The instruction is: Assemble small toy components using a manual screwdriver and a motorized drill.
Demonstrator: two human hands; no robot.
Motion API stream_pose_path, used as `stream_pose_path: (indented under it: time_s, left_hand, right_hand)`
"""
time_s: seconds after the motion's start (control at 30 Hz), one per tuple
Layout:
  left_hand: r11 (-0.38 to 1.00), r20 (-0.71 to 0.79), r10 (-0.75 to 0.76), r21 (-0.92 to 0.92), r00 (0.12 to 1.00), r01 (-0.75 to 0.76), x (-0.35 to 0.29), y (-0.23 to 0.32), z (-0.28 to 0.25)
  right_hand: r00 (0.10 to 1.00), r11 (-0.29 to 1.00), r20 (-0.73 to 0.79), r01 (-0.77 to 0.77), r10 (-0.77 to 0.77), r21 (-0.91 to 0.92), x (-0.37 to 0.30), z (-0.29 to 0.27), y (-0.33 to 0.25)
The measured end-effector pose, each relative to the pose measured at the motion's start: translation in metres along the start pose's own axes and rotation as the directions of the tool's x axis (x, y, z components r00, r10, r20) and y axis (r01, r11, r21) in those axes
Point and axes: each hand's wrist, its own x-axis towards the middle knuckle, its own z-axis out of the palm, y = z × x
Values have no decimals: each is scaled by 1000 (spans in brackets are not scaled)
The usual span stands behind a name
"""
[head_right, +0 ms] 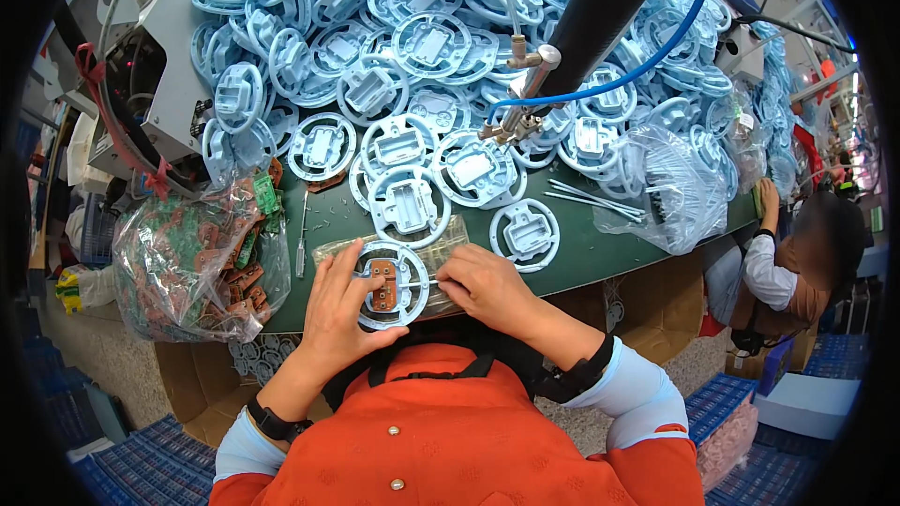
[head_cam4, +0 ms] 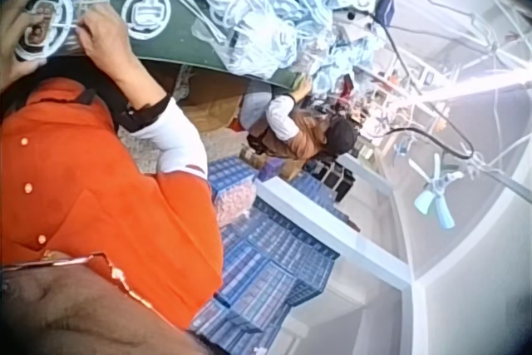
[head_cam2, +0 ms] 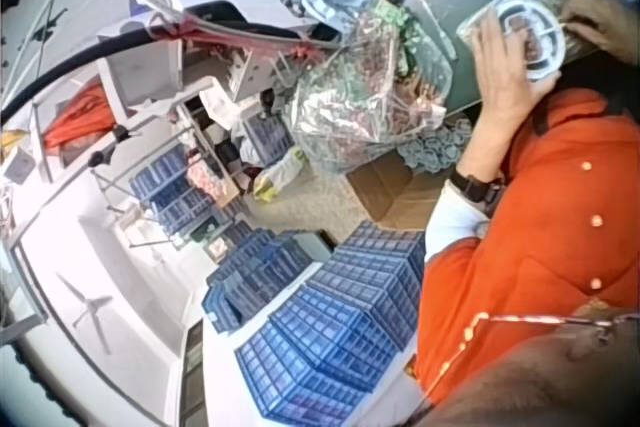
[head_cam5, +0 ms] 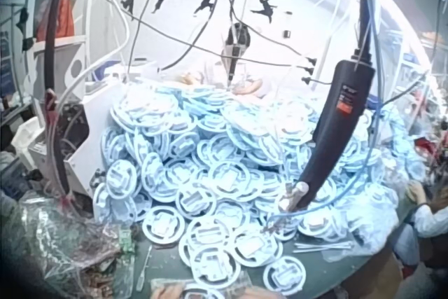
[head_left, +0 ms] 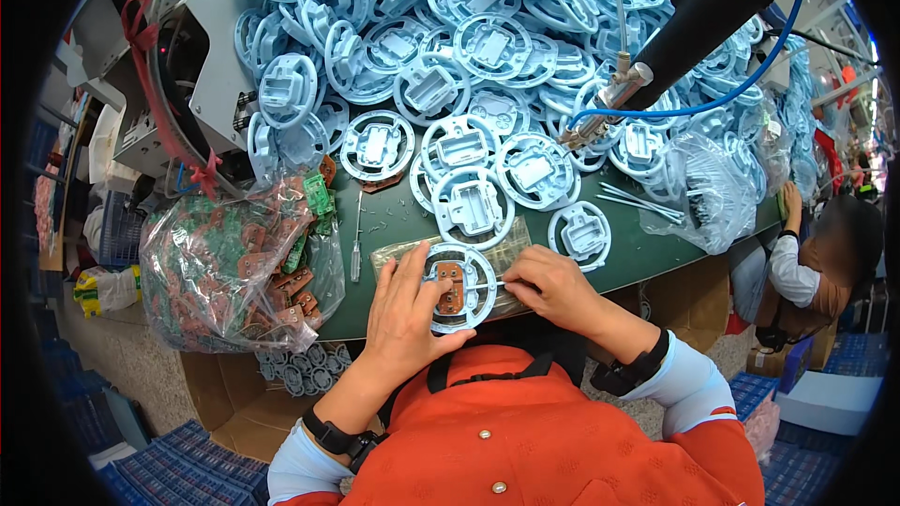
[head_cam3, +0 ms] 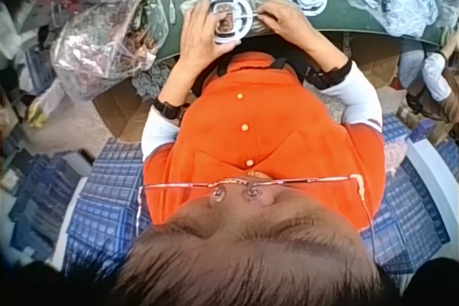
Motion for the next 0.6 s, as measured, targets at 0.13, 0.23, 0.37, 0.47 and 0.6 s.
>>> stream_pose_path:
  time_s: [0.13,0.23,0.37,0.47,0.6]
  left_hand:
    - [1000,3,-1,-2,1000,1,0,0,0]
    - [1000,6,-5,10,1000,5,0,1,0]
    - [1000,14,-9,23,1000,9,0,3,-1]
    - [1000,27,-12,23,1000,11,0,2,-2]
    - [999,36,-19,30,999,18,0,4,-3]
  right_hand:
    - [997,1000,-72,7,-8,-5,-3,7,-4]
    - [991,1000,-133,5,-7,-14,-7,14,-2]
    - [984,1000,-175,24,-22,10,-7,20,-3]
    - [983,999,-184,32,-28,16,-7,20,-5]
    - [984,1000,-174,31,-30,2,-7,21,-5]
